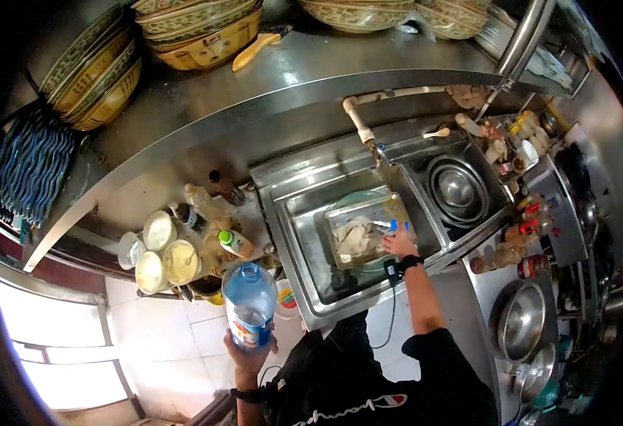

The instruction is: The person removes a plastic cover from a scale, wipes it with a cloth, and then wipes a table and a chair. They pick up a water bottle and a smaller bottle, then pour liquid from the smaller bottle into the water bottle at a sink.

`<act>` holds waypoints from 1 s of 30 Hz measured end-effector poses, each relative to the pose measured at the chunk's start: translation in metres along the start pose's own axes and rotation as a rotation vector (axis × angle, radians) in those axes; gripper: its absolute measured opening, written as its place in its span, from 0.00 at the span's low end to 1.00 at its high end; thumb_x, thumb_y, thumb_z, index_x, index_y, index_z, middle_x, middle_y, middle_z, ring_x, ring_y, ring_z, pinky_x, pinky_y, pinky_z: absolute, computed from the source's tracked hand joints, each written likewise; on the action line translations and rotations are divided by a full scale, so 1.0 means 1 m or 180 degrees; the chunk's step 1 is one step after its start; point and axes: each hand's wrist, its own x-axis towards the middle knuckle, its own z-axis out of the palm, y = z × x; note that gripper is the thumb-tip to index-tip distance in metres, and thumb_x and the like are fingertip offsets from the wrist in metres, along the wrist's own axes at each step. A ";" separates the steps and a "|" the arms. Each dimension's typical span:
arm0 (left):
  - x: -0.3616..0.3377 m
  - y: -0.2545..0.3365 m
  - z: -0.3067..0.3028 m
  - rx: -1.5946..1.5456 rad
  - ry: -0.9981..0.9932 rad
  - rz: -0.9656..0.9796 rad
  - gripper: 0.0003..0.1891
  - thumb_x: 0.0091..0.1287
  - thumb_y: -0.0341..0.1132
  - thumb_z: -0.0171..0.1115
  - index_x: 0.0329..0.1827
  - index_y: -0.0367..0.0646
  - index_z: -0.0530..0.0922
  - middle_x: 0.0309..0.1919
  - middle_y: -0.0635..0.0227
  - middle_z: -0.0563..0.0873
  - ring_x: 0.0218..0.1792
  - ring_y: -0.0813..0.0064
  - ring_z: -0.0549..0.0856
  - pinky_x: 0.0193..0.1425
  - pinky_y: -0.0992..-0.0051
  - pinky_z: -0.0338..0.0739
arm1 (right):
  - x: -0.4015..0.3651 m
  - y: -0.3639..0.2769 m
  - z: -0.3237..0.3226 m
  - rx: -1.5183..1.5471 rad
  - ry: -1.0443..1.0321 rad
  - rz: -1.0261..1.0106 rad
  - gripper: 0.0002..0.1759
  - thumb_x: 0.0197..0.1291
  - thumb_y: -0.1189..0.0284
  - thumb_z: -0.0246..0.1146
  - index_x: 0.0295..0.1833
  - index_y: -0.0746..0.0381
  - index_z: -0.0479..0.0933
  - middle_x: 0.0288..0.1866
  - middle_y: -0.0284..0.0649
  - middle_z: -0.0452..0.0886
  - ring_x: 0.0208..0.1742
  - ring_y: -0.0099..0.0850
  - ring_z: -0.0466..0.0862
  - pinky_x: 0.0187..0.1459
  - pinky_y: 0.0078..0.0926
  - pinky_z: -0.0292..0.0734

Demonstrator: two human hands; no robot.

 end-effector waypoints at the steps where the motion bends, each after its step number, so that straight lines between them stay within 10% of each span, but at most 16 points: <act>1: -0.001 0.001 0.001 0.0187 0.0033 0.0038 0.45 0.63 0.74 0.43 0.66 0.41 0.67 0.42 0.49 0.82 0.25 0.58 0.82 0.24 0.64 0.77 | -0.010 0.008 0.006 -0.0539 -0.0311 -0.0358 0.25 0.69 0.51 0.52 0.59 0.57 0.71 0.53 0.34 0.82 0.57 0.29 0.79 0.59 0.31 0.70; 5: 0.008 -0.001 -0.004 0.0196 -0.0143 -0.0180 0.42 0.63 0.71 0.44 0.65 0.42 0.67 0.45 0.51 0.80 0.31 0.56 0.83 0.30 0.61 0.79 | -0.101 0.032 0.036 -0.2716 -0.1548 -0.1872 0.24 0.69 0.62 0.57 0.67 0.57 0.68 0.53 0.34 0.82 0.54 0.27 0.81 0.57 0.28 0.73; 11: 0.033 -0.030 -0.022 0.0710 -0.0447 -0.0533 0.37 0.68 0.56 0.53 0.73 0.39 0.61 0.60 0.55 0.77 0.58 0.56 0.78 0.63 0.54 0.72 | -0.265 0.122 0.076 -0.1859 -0.3273 -0.1241 0.45 0.58 0.76 0.69 0.77 0.61 0.53 0.70 0.39 0.68 0.70 0.31 0.68 0.65 0.29 0.69; 18: 0.065 -0.042 -0.034 0.2062 -0.0801 0.0229 0.47 0.61 0.32 0.72 0.78 0.40 0.48 0.70 0.58 0.65 0.70 0.65 0.67 0.73 0.60 0.64 | -0.270 0.162 0.096 -0.1539 -0.2214 -0.1720 0.44 0.48 0.79 0.76 0.69 0.66 0.59 0.65 0.43 0.69 0.63 0.29 0.74 0.65 0.31 0.70; 30: 0.087 -0.020 -0.028 0.4115 -0.1280 0.0103 0.49 0.50 0.41 0.82 0.70 0.30 0.59 0.61 0.56 0.77 0.62 0.69 0.76 0.67 0.67 0.70 | -0.300 0.180 0.101 -0.2039 -0.1294 -0.2886 0.47 0.45 0.69 0.80 0.67 0.69 0.59 0.59 0.47 0.73 0.60 0.32 0.76 0.62 0.32 0.71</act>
